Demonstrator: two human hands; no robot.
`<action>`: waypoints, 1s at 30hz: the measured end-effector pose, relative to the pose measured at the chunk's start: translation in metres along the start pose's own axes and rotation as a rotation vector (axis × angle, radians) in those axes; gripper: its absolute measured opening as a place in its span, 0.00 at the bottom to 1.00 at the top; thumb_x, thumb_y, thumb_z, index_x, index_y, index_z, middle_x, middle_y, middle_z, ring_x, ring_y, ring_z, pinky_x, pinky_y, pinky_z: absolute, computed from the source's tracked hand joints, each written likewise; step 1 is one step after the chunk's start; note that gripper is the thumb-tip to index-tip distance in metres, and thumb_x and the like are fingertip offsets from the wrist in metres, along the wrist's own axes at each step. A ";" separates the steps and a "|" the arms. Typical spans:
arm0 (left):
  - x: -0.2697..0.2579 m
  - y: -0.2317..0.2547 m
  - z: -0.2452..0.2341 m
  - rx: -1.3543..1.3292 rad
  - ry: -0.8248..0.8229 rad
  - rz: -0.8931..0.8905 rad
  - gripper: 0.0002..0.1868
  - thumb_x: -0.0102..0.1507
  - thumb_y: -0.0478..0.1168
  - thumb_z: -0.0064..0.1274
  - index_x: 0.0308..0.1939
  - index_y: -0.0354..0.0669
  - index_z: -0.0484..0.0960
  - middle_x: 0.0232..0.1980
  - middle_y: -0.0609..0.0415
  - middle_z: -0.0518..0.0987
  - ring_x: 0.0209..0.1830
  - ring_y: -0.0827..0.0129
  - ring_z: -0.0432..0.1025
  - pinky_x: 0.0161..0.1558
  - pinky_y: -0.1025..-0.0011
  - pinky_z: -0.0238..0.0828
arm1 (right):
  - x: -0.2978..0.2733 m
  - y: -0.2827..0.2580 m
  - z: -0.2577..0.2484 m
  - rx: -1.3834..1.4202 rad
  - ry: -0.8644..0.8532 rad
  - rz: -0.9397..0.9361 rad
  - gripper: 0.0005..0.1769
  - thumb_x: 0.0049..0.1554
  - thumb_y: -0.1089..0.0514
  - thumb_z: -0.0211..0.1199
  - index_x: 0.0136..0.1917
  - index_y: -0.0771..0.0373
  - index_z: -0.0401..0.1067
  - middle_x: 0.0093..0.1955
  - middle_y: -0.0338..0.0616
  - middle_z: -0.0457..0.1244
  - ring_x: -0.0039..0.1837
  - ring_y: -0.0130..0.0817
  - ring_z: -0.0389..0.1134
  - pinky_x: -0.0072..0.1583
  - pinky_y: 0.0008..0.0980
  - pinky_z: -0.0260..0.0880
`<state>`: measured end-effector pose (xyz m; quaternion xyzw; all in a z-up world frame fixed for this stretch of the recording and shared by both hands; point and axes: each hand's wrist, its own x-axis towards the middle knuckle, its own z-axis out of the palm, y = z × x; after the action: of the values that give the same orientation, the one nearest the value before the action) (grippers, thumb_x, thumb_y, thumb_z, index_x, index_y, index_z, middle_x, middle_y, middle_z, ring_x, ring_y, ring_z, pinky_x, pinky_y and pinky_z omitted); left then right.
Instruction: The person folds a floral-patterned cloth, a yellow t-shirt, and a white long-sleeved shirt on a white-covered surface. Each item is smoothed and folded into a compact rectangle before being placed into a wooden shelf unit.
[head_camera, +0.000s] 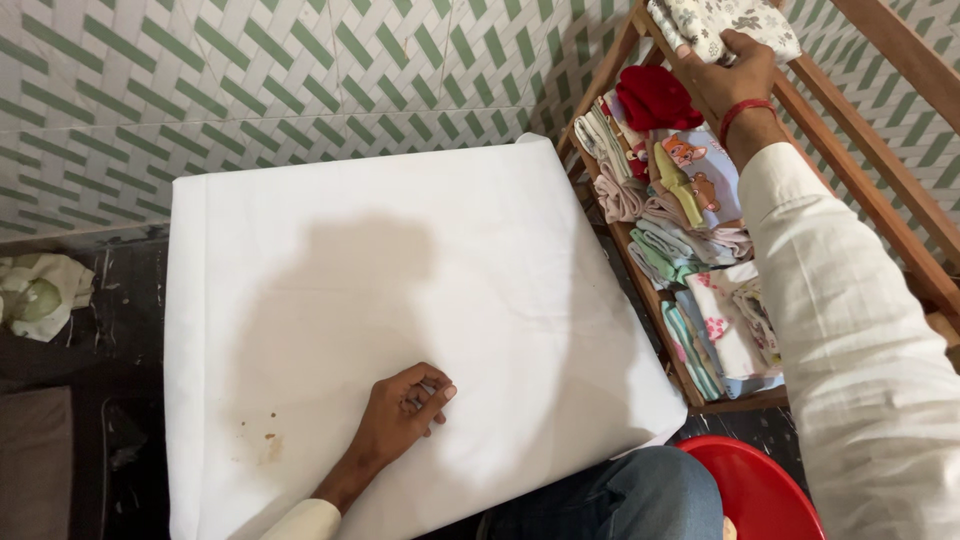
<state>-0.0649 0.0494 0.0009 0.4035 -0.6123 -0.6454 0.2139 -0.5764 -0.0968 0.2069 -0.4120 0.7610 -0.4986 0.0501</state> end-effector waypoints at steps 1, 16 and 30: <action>0.000 0.000 0.000 -0.005 0.000 -0.009 0.10 0.63 0.42 0.59 0.39 0.38 0.83 0.36 0.54 0.84 0.26 0.73 0.79 0.23 0.74 0.73 | -0.001 0.003 -0.002 -0.035 -0.004 -0.089 0.36 0.57 0.52 0.76 0.70 0.73 0.66 0.55 0.54 0.70 0.52 0.35 0.74 0.49 0.29 0.76; -0.003 -0.005 0.001 0.044 -0.003 0.047 0.11 0.64 0.44 0.58 0.41 0.39 0.83 0.36 0.55 0.83 0.29 0.72 0.80 0.26 0.74 0.76 | -0.189 -0.008 -0.006 -0.250 0.041 -0.576 0.37 0.64 0.58 0.69 0.82 0.63 0.59 0.84 0.58 0.50 0.86 0.54 0.49 0.84 0.54 0.52; -0.031 -0.025 0.020 0.239 0.153 0.367 0.10 0.62 0.40 0.60 0.46 0.42 0.85 0.45 0.54 0.85 0.40 0.68 0.79 0.41 0.70 0.77 | -0.500 0.061 -0.149 0.032 0.007 0.081 0.11 0.61 0.63 0.62 0.57 0.62 0.80 0.54 0.39 0.73 0.49 0.23 0.73 0.48 0.25 0.74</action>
<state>-0.0571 0.0899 -0.0164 0.3556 -0.7294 -0.4861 0.3243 -0.3566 0.3584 0.0652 -0.3782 0.7693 -0.5095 0.0743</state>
